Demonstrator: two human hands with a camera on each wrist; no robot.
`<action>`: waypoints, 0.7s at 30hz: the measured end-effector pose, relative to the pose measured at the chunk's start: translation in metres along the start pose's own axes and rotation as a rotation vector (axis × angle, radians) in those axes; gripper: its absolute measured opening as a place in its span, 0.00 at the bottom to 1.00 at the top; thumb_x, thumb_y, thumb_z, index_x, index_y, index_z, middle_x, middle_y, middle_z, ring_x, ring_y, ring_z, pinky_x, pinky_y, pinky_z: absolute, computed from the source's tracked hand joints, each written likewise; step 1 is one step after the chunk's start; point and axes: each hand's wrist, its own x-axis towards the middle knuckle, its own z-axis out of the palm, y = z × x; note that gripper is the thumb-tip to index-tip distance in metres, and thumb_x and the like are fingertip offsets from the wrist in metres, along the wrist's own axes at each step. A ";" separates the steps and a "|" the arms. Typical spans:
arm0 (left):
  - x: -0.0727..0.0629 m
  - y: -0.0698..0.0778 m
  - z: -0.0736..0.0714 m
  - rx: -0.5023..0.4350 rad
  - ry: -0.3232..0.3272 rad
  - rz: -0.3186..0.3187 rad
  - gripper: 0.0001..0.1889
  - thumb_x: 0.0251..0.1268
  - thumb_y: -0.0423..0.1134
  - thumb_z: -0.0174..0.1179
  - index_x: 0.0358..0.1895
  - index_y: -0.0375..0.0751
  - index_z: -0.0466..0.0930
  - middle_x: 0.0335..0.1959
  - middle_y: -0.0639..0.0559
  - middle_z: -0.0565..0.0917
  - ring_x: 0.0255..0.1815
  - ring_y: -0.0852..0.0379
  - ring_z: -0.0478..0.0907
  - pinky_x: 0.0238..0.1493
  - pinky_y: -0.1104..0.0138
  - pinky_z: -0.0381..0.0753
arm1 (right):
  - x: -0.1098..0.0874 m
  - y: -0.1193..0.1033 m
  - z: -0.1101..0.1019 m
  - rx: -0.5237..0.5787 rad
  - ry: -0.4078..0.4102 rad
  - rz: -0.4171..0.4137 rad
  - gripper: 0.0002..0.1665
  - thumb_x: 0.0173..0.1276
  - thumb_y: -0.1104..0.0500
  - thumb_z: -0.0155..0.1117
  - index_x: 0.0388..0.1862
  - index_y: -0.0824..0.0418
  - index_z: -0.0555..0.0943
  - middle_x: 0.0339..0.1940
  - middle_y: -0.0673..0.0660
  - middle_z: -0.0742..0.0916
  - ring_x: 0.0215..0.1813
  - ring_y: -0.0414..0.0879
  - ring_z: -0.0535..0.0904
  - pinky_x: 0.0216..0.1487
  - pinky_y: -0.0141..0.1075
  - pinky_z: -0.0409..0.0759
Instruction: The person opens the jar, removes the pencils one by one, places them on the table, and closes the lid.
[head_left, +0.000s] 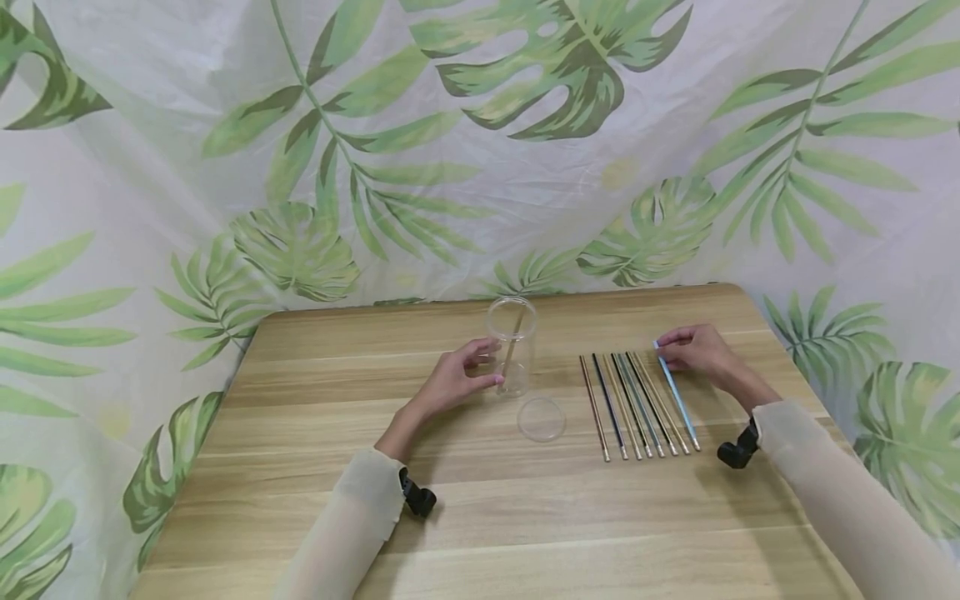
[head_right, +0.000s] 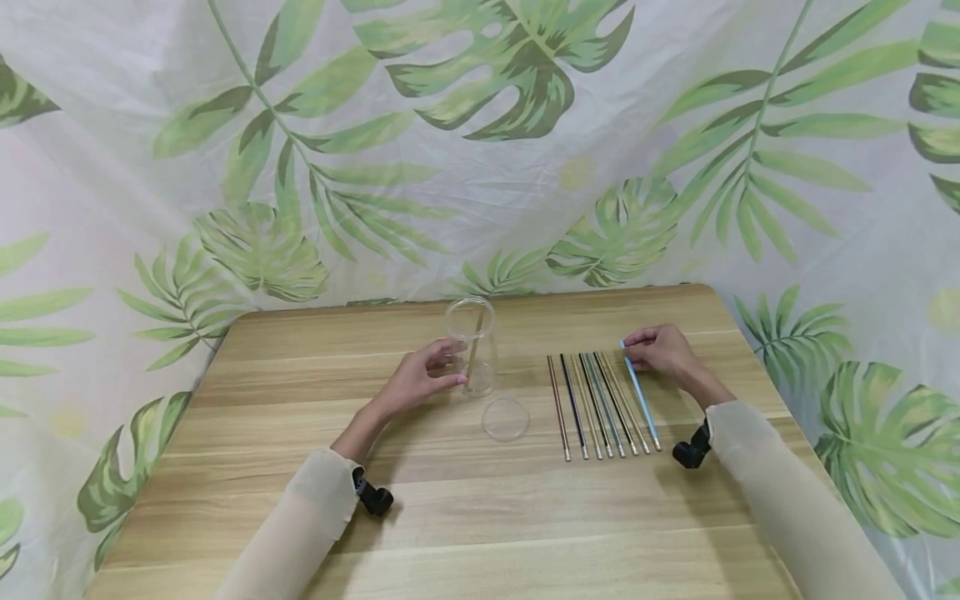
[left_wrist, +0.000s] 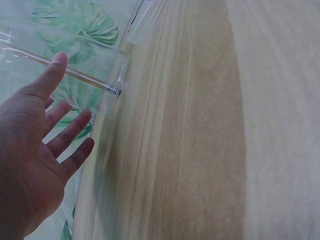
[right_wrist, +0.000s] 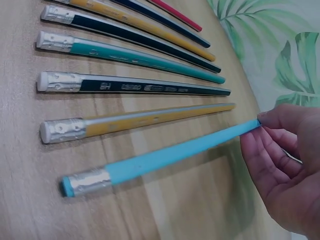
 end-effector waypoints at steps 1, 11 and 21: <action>0.000 0.000 0.000 0.003 -0.002 -0.001 0.35 0.63 0.34 0.77 0.72 0.33 0.75 0.68 0.36 0.82 0.65 0.35 0.82 0.69 0.41 0.80 | 0.001 0.001 0.001 -0.005 0.004 0.003 0.23 0.73 0.67 0.70 0.60 0.82 0.78 0.42 0.60 0.93 0.34 0.38 0.87 0.41 0.31 0.91; 0.000 0.003 -0.002 0.048 -0.011 -0.020 0.34 0.64 0.37 0.77 0.73 0.37 0.75 0.68 0.41 0.83 0.65 0.41 0.83 0.70 0.49 0.81 | 0.004 0.010 0.009 -0.030 0.045 0.010 0.20 0.73 0.67 0.71 0.57 0.81 0.81 0.37 0.56 0.93 0.32 0.37 0.88 0.38 0.30 0.90; 0.000 0.002 -0.001 0.053 -0.010 -0.015 0.35 0.63 0.37 0.77 0.73 0.36 0.75 0.68 0.40 0.83 0.65 0.41 0.84 0.70 0.48 0.81 | 0.002 0.009 0.014 -0.124 0.080 -0.013 0.18 0.72 0.66 0.72 0.54 0.79 0.83 0.37 0.59 0.93 0.31 0.38 0.88 0.37 0.29 0.90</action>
